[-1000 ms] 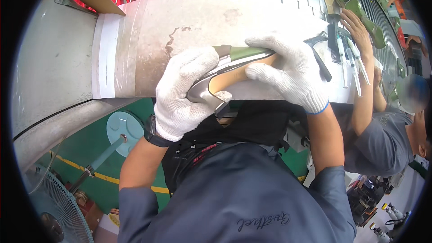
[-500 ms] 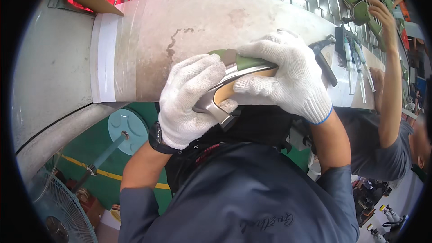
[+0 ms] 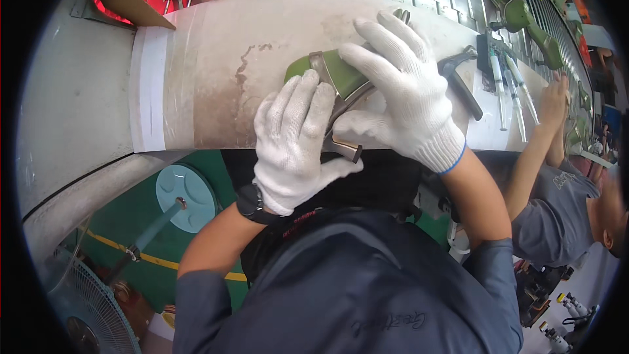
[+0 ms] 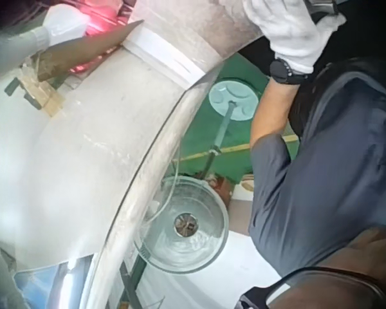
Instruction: The person assembles high-heeled shoes by taking shoe lasts and soles from a conveyor, attaching each sole to a shoe bottom by hand, and hammering along the edges with a hammer.
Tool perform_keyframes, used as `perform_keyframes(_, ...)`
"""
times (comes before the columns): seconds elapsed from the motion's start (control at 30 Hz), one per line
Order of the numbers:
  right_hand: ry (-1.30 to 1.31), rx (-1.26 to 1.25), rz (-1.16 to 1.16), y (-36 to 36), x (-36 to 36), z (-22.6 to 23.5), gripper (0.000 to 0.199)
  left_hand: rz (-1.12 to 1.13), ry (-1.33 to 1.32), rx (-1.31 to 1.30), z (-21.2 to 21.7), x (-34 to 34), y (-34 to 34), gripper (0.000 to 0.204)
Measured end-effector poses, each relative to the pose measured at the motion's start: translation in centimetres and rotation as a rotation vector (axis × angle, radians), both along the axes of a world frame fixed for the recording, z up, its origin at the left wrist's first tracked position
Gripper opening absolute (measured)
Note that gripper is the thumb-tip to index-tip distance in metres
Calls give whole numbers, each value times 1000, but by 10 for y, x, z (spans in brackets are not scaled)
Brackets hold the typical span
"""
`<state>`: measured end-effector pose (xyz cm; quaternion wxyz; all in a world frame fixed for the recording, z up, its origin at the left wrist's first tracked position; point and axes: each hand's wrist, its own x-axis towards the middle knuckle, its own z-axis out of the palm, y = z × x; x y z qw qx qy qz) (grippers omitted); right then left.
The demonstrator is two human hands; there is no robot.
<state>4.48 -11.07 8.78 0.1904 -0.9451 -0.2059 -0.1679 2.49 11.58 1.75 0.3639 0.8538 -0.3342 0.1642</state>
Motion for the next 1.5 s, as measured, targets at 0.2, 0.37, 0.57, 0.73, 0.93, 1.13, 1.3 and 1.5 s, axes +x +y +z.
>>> perform_keyframes(0.2,-36,250,-541,-70,-31,-27,45,-120,191,5,26,20,13,90)
perform_keyframes(0.37,-105,163,-591,-96,-55,-55,41,-128,403,-19,35,47,-6,72)
perform_keyframes(0.57,-105,-53,-603,-92,-59,-55,56,-44,365,14,42,47,-30,67)
perform_keyframes(0.73,178,92,-472,-65,-67,-34,49,-53,272,109,42,53,-41,72)
perform_keyframes(0.93,258,665,-169,-53,-60,-12,34,-220,361,133,52,77,-66,89)
perform_keyframes(1.13,430,1244,-239,-83,-11,29,21,-256,415,161,56,80,-66,92)
perform_keyframes(1.3,320,908,-95,-82,17,0,20,-265,392,93,49,84,-71,91)
perform_keyframes(1.5,561,1076,-74,-59,-15,20,21,-239,398,138,51,84,-69,90)
